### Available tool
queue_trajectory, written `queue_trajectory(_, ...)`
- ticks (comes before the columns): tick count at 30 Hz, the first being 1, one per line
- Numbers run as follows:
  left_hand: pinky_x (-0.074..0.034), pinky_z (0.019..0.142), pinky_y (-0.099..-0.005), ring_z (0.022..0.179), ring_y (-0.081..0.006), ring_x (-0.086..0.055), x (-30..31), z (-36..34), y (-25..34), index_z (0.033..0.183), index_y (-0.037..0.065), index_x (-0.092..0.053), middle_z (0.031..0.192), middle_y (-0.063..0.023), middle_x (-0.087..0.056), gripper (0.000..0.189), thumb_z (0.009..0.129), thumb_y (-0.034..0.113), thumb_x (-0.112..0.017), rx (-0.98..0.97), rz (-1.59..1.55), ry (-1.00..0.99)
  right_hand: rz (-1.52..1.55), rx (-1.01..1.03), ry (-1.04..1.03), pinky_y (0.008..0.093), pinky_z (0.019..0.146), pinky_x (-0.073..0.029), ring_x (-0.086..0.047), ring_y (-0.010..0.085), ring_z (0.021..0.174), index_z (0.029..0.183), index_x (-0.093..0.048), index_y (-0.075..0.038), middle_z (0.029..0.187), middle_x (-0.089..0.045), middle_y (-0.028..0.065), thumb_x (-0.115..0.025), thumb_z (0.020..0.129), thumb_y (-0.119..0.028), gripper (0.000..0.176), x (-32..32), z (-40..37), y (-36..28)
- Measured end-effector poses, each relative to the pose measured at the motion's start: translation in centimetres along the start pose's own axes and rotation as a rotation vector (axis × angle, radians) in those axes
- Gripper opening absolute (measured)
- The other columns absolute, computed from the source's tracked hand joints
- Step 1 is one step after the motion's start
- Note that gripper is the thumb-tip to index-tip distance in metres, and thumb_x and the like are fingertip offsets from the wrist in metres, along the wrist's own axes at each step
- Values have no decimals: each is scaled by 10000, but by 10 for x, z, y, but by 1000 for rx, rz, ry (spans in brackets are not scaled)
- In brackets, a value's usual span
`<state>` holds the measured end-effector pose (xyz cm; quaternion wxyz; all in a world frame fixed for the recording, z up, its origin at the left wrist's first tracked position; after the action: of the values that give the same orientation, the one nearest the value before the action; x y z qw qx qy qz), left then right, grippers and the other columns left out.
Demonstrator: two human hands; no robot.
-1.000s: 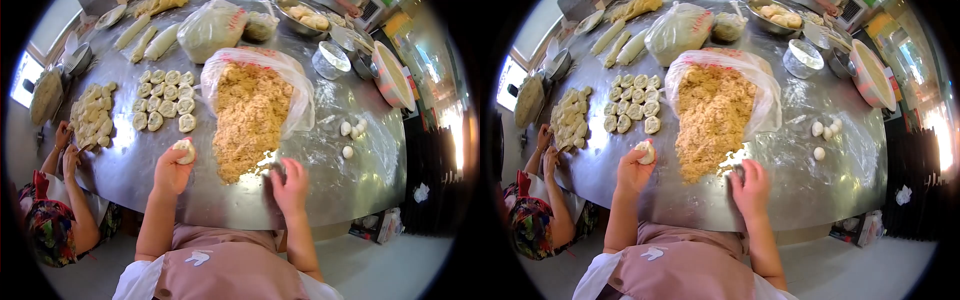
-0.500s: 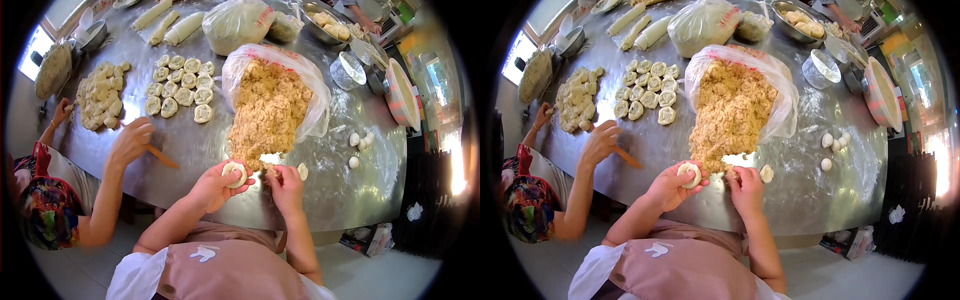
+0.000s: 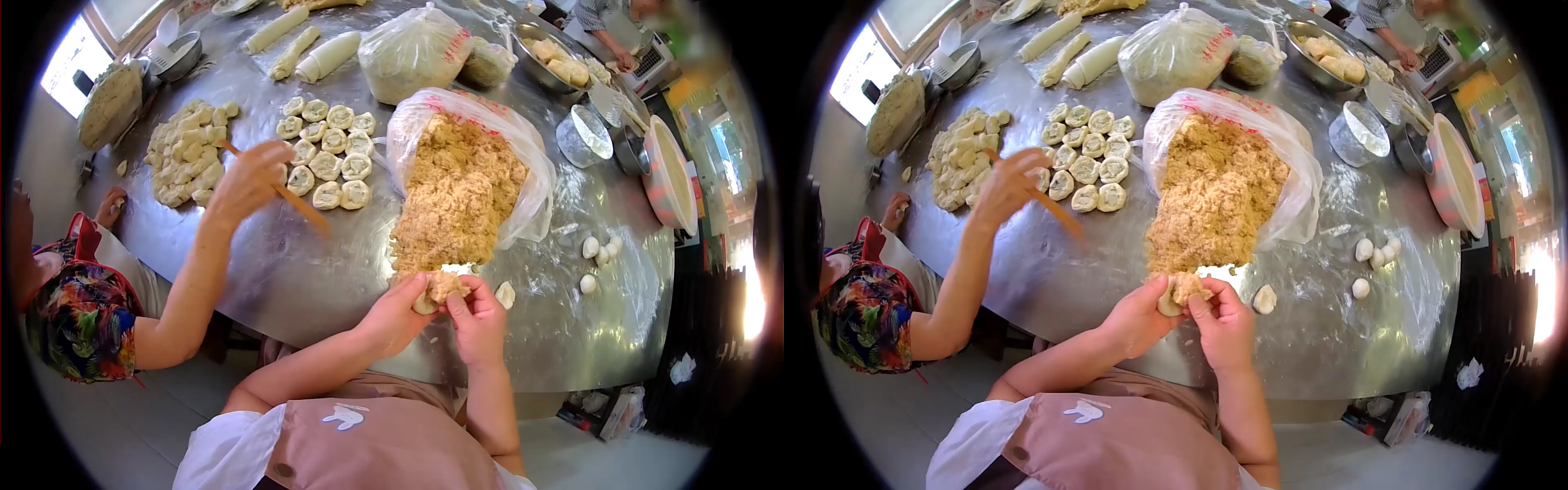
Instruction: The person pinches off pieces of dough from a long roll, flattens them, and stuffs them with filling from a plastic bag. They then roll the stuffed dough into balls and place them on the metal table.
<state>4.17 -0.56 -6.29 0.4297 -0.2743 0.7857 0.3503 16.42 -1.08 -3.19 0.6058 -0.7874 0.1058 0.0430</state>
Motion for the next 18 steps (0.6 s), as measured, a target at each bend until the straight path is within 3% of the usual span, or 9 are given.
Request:
queue_trajectory(2, -313, 1098, -425, 1242, -243, -448, -2, 0, 1, 1316, 35, -417, 1308, -106, -486, 380, 1035, 288, -376, -32, 2, 20, -255, 19, 28, 230, 633, -489, -595, 98, 735, 1071, -632, -18, 910, -644, 42, -665, 874, -32, 200, -3, -3, 3)
queue_trajectory(5, -356, 1047, -400, 1176, -210, -477, -8, -5, 9, 1306, 69, -429, 1255, -96, -499, 345, 1038, 282, -385, -65, 112, 102, -652, 423, 62, 240, 634, -487, -603, 117, 718, 1015, -663, -38, 850, -639, 57, -695, 827, -8, 193, -11, -5, -12)
queue_trajectory(8, -417, 976, -355, 1100, -179, -512, -1, -4, 7, 1293, 82, -440, 1192, -82, -522, 297, 1025, 211, -440, -92, 316, 82, -696, 471, 75, 245, 633, -487, -610, 143, 699, 996, -678, -48, 839, -636, 77, -715, 786, 7, 220, -21, -9, -23)
queue_trajectory(11, -460, 941, -340, 1066, -180, -546, -2, -5, 10, 1272, 71, -469, 1178, -75, -547, 280, 1006, 158, -484, -100, 235, 73, -632, 424, 18, 247, 638, -498, -620, 160, 682, 1018, -679, -43, 856, -642, 73, -701, 797, 9, 228, -12, -6, -17)
queue_trajectory(14, -468, 962, -364, 1081, -201, -566, -2, -7, 17, 1244, 59, -500, 1176, -75, -567, 268, 1005, 181, -485, -59, 205, 114, -332, 158, 107, 283, 753, -509, -633, 211, 841, 1069, -672, -43, 1005, -632, 93, -707, 800, -23, 272, 6, -1, -16)
queue_trajectory(17, -471, 980, -375, 1112, -220, -571, -7, -13, 28, 1228, 54, -517, 1200, -83, -567, 268, 1002, 194, -489, -41, 128, 8, -890, 554, 65, 342, 916, -461, -567, 256, 1068, 1158, -636, -57, 1170, -574, 118, -724, 808, -90, 363, -3, 13, -46)
queue_trajectory(18, -472, 979, -376, 1117, -224, -571, -7, -13, 29, 1233, 51, -511, 1202, -83, -565, 274, 1002, 197, -488, -33, 128, 2, -845, 460, -18, 405, 1017, -383, -452, 290, 1213, 1240, -589, -90, 1281, -502, 120, -754, 785, -147, 488, -4, 16, -42)
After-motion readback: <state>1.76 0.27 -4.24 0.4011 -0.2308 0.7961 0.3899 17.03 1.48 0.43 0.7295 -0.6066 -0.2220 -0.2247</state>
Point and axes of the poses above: each hand's wrist, its own z-axis towards the middle knuckle, its own x-axis out of the back of the hand, y = z × x, the point moved 4 cm from there along z, towards the middle knuckle
